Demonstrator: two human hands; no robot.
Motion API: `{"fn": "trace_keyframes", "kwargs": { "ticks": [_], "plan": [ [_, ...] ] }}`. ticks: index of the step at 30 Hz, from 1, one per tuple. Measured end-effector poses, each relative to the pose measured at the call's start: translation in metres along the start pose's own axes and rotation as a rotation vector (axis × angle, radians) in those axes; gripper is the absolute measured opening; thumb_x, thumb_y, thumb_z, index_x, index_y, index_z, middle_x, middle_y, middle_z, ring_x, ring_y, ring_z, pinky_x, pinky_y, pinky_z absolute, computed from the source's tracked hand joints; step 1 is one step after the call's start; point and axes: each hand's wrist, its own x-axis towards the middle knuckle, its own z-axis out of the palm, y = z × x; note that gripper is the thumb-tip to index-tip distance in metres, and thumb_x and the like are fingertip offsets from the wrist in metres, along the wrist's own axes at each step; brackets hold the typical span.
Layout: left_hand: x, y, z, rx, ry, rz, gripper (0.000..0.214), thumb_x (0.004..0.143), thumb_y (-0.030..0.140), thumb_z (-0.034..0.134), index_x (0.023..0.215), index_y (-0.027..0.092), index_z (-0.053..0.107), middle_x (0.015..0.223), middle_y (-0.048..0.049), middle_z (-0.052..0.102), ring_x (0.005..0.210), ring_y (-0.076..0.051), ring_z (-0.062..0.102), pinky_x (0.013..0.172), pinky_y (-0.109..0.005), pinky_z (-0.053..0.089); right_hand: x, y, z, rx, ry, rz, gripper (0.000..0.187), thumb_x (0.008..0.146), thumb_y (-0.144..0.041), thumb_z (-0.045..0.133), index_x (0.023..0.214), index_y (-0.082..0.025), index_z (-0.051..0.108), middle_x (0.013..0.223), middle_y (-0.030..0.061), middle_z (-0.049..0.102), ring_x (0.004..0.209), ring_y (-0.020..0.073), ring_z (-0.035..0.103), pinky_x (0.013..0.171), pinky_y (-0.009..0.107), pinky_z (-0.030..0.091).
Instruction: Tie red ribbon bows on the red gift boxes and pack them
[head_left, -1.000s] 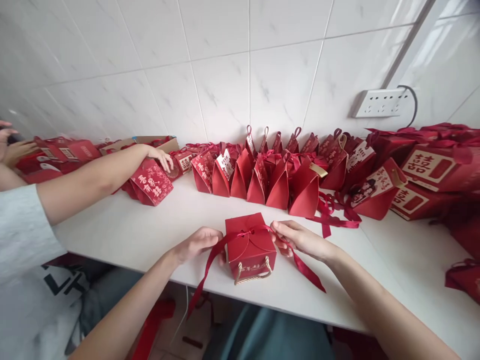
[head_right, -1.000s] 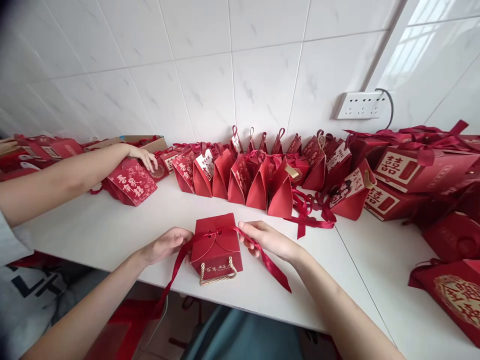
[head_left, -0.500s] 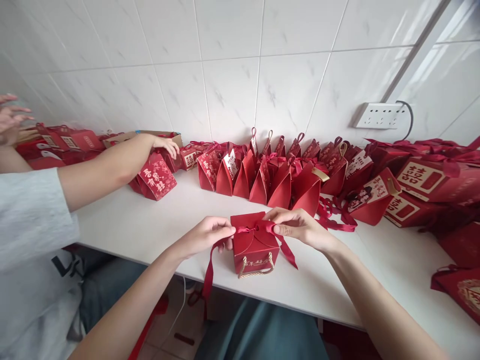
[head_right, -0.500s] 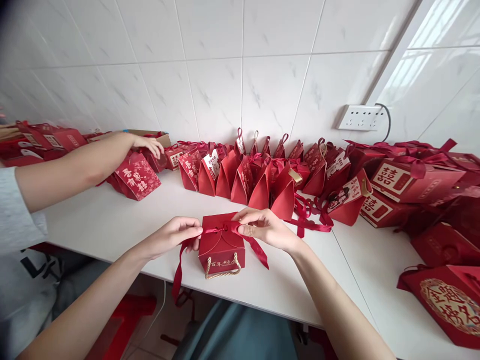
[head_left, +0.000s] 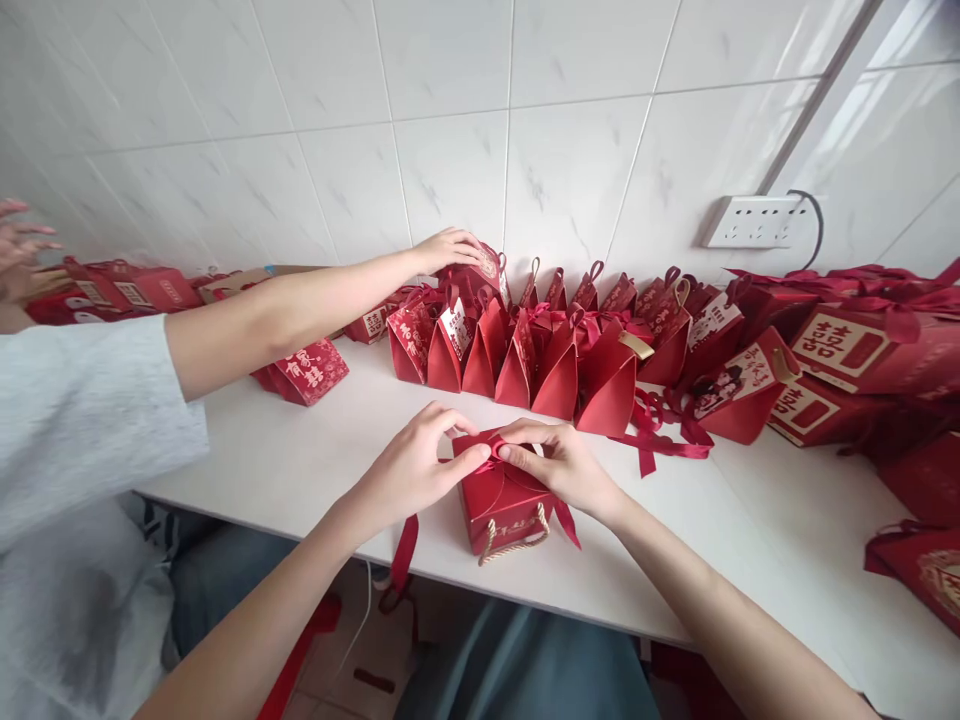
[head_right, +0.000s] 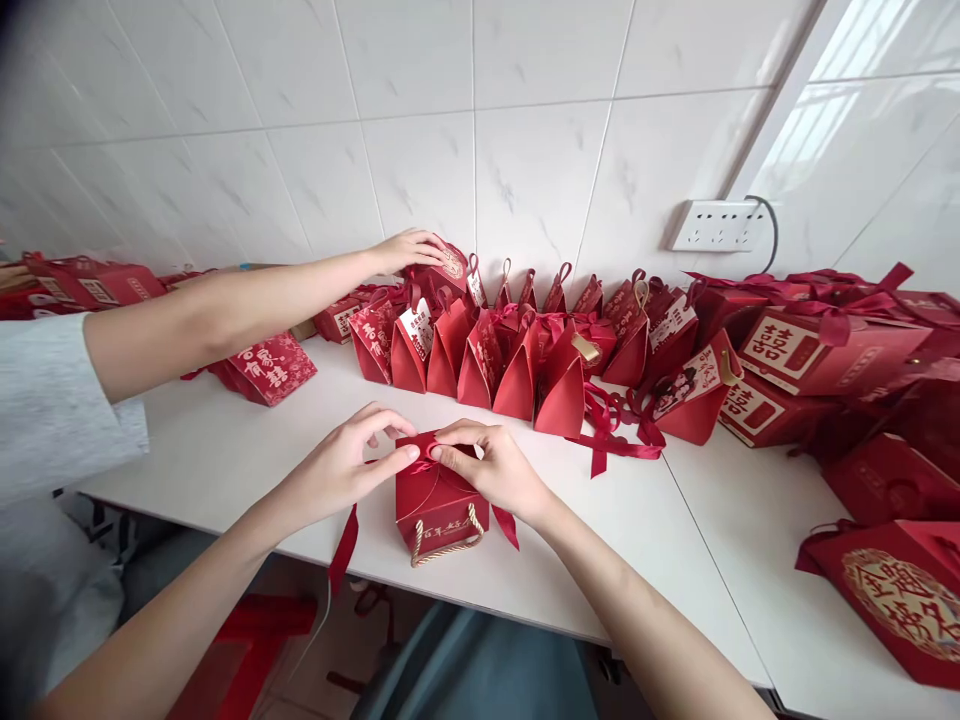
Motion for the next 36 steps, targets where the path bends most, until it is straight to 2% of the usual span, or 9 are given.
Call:
{"fn": "trace_keyframes", "kwargs": {
  "ticks": [4,8,15,21,27,32,36],
  "plan": [
    [0.009,0.006,0.008,-0.045,0.010,0.077,0.022,0.085,0.039,0.052,0.089,0.020,0.061,0.093,-0.0011,0.064,0.089,-0.017,0.059,0.079,-0.027,0.046,-0.002,0.004,0.003,0.003,0.037,-0.032,0.024,0.084,-0.042,0.060,0.087,-0.023,0.073,0.096,0.0053,0.069,0.089,0.0191,0.063,0.083,0.033,0.047],
    [0.012,0.005,0.012,-0.134,-0.012,0.023,0.022,0.087,0.037,0.049,0.083,0.018,0.060,0.085,0.0001,0.065,0.077,-0.014,0.060,0.069,-0.024,0.046,-0.003,0.006,0.002,-0.044,0.103,-0.015,0.021,0.083,-0.039,0.062,0.082,-0.021,0.072,0.102,0.0066,0.065,0.096,0.0194,0.061,0.088,0.034,0.044],
    [0.016,-0.003,0.016,-0.300,0.024,-0.004,0.018,0.084,0.034,0.055,0.081,0.017,0.059,0.080,0.0001,0.064,0.077,-0.014,0.061,0.070,-0.023,0.047,-0.006,0.003,0.001,-0.107,0.116,0.075,0.022,0.085,-0.035,0.056,0.072,-0.019,0.064,0.110,0.0083,0.058,0.105,0.0214,0.056,0.097,0.039,0.036],
    [0.016,-0.005,0.019,-0.402,0.026,-0.058,0.016,0.082,0.032,0.058,0.082,0.016,0.059,0.079,-0.0003,0.064,0.076,-0.014,0.062,0.070,-0.023,0.049,0.001,-0.007,-0.005,-0.195,0.005,0.155,0.026,0.086,-0.035,0.052,0.067,-0.018,0.060,0.119,0.0105,0.053,0.118,0.0254,0.049,0.098,0.040,0.034],
    [0.015,-0.004,0.021,-0.462,0.055,-0.039,0.012,0.082,0.029,0.058,0.082,0.017,0.060,0.080,-0.0002,0.064,0.076,-0.013,0.061,0.071,-0.022,0.048,0.009,-0.014,-0.016,-0.227,-0.129,0.247,0.023,0.083,-0.037,0.056,0.068,-0.020,0.060,0.125,0.0067,0.052,0.110,0.0230,0.055,0.096,0.039,0.036],
    [0.015,0.001,0.022,-0.478,0.063,-0.044,0.010,0.081,0.026,0.058,0.082,0.016,0.060,0.082,-0.0008,0.064,0.078,-0.012,0.061,0.073,-0.022,0.048,0.004,-0.008,-0.016,-0.120,-0.084,0.265,0.034,0.085,-0.047,0.050,0.068,-0.020,0.059,0.128,0.0089,0.050,0.111,0.0252,0.054,0.092,0.040,0.038],
    [0.014,0.003,0.022,-0.491,0.048,-0.040,0.011,0.082,0.027,0.058,0.082,0.016,0.061,0.081,-0.0007,0.065,0.077,-0.012,0.062,0.072,-0.021,0.049,-0.001,-0.004,-0.010,-0.143,-0.051,0.203,0.031,0.084,-0.042,0.055,0.063,-0.019,0.057,0.126,0.0092,0.052,0.114,0.0247,0.052,0.096,0.039,0.036]
  ]
}}
